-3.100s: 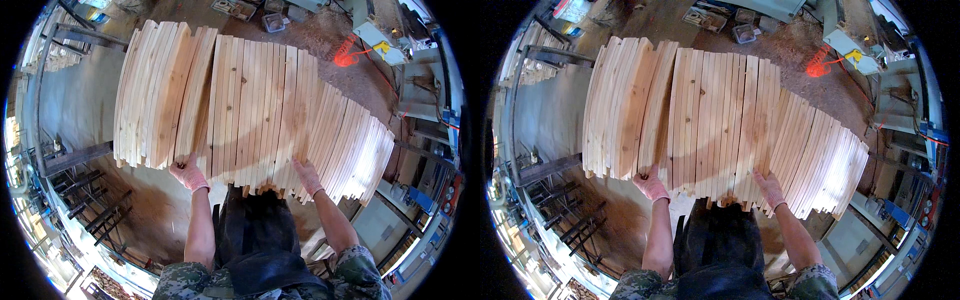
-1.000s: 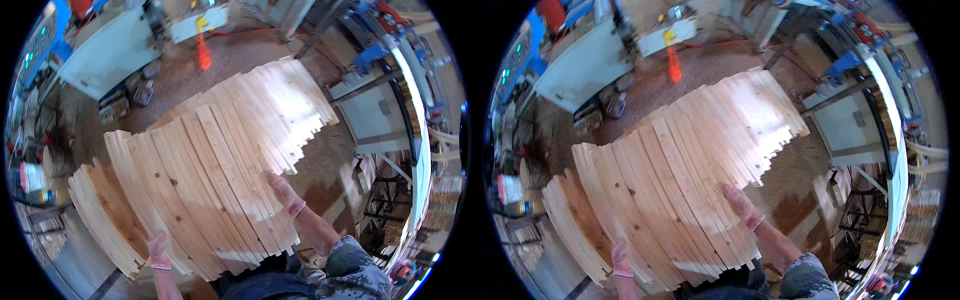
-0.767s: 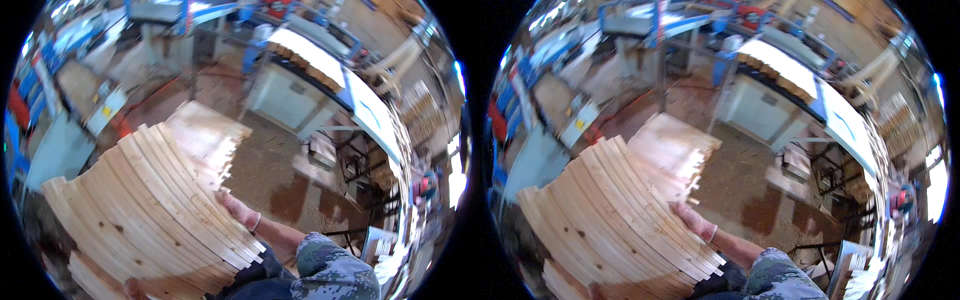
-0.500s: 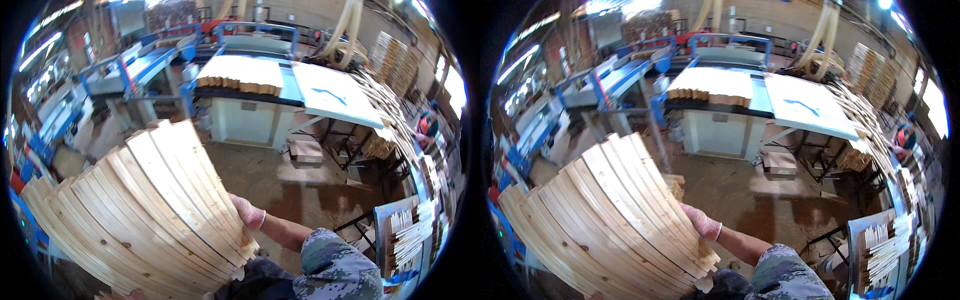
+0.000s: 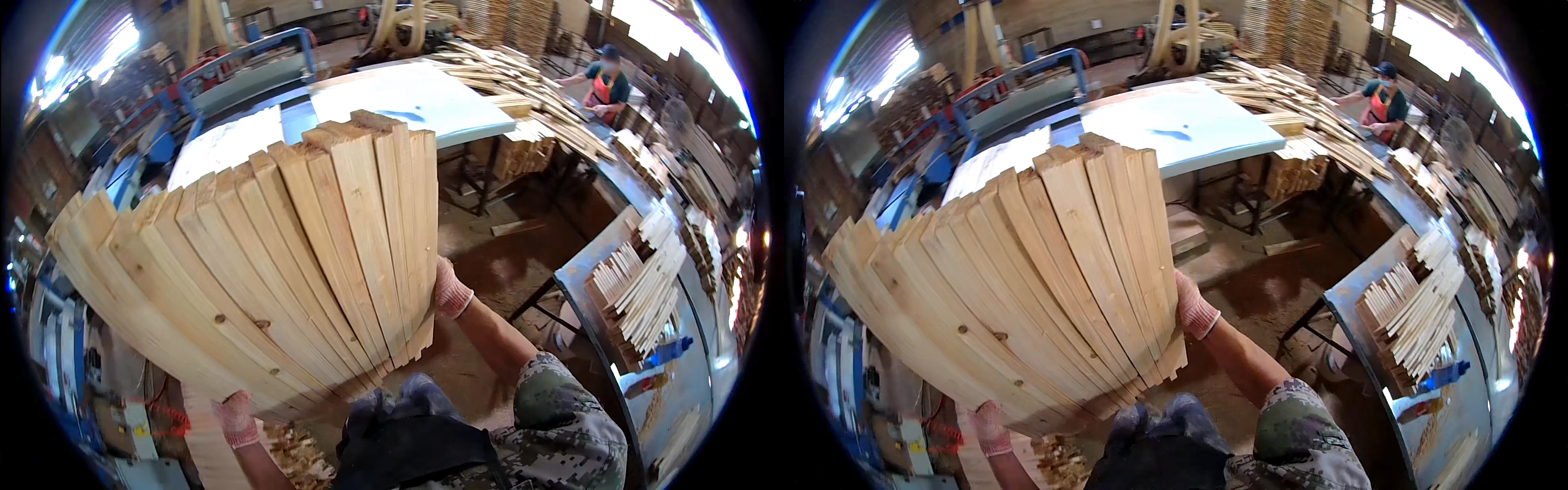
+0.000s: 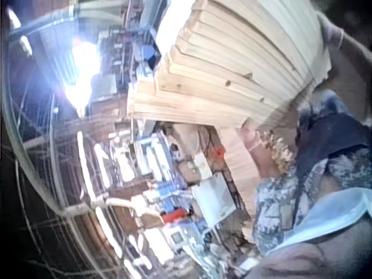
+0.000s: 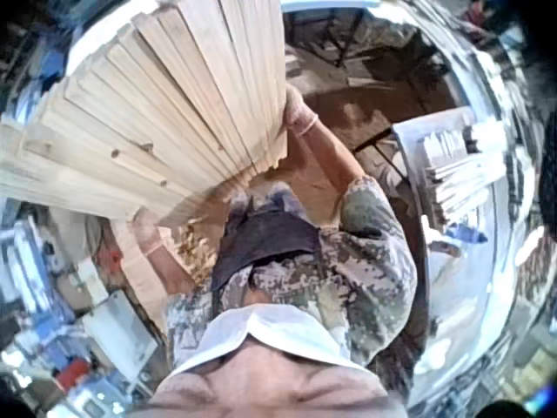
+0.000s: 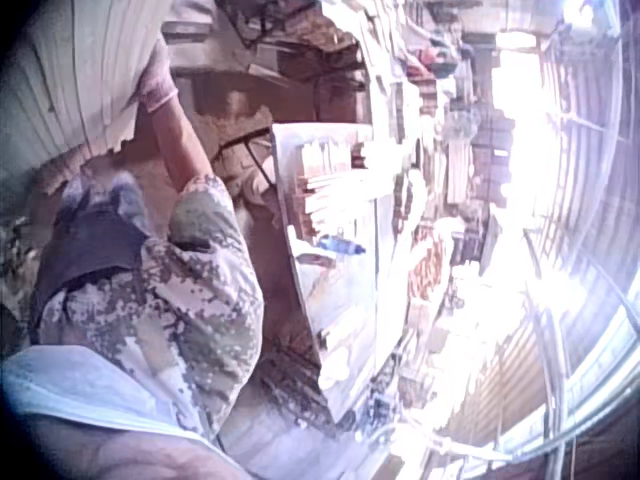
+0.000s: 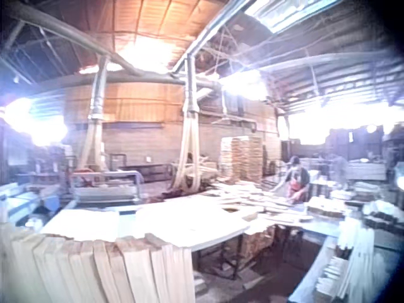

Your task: The person repeatedly picks up stacks of light-colored wooden planks from a pile on the floor and places them onto a metal table or conveyor. They also move smaller stacks of planks between different areas on the table, organizing them into neat piles.

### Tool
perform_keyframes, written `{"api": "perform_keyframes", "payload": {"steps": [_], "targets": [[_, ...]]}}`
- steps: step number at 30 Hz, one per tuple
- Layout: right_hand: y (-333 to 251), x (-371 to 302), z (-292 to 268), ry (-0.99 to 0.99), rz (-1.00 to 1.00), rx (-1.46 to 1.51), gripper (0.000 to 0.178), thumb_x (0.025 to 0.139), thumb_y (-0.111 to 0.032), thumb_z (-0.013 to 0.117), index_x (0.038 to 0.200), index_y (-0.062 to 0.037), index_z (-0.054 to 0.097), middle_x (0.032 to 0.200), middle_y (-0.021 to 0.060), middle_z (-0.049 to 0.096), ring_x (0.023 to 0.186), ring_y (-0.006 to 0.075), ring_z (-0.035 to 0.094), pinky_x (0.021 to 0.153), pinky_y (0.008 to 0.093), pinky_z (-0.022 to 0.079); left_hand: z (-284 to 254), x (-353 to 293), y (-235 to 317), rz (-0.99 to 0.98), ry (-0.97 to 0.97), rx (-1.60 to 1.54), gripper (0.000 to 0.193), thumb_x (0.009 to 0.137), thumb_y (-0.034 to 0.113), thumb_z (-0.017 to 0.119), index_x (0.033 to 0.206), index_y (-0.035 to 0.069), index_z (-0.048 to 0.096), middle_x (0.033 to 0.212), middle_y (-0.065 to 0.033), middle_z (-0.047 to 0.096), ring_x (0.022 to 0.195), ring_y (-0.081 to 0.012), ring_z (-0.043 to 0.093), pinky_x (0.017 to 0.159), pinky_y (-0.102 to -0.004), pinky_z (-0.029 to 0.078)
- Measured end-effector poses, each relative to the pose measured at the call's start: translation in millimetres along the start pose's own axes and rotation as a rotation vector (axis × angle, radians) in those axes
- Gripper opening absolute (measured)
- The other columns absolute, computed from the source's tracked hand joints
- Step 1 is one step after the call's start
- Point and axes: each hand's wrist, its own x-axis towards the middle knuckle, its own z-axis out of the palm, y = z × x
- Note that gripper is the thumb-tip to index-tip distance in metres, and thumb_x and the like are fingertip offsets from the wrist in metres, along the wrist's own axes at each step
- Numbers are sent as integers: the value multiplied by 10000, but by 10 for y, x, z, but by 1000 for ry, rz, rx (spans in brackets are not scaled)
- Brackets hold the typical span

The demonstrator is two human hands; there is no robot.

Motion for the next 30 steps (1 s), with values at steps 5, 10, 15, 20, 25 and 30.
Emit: {"api": "perform_keyframes", "payload": {"steps": [5,10,15,20,25,30], "targets": [[-519,568,-495,185,-128,132,514,1053,-409,597,1380,-17,656,1302,132,727,1117,287,719,1007,448,576,1109,1605,-698,-178,157,-101,628,813,286,872,1327,16,631,1197,-63,720,1015,-208,705,865,-343,582],[-1136,1240,-753,301,-227,93,512,1017,-408,617,1346,-20,677,1248,126,745,1114,296,713,994,459,578,2403,3096,-734,-302,-170,228,683,739,109,798,1396,50,621,1187,-20,712,1064,-149,662,870,-326,563],[-1748,1938,-795,384,-376,97,579,952,-480,672,1349,-59,681,1278,128,734,1119,326,707,970,488,586,3117,4448,-856,-398,-330,112,804,761,226,897,1469,78,546,1165,-10,680,1002,-121,642,856,-292,526],[-2540,2864,-1063,368,-514,-65,610,1002,-521,650,1431,-88,640,1353,112,704,1201,326,678,1027,508,561,3494,5606,-1214,-429,-469,116,1154,775,232,845,1713,136,179,1533,-107,508,1340,-225,527,1140,-375,435],[-3094,4015,-1373,182,-539,-155,776,1068,-639,517,1589,-66,471,1483,121,616,1316,306,615,1107,506,519,3662,6601,-1791,-291,-461,133,1162,813,215,855,1724,103,143,1421,-105,562,1200,-193,574,1085,-355,481],[-3255,5151,-1299,-187,-304,1,874,1050,-704,475,1608,-33,423,1526,159,583,1342,322,615,1123,496,524,3706,7603,-2320,-377,-370,170,1062,836,192,828,1699,86,217,1396,-112,591,1192,-203,608,1061,-376,520]]}}
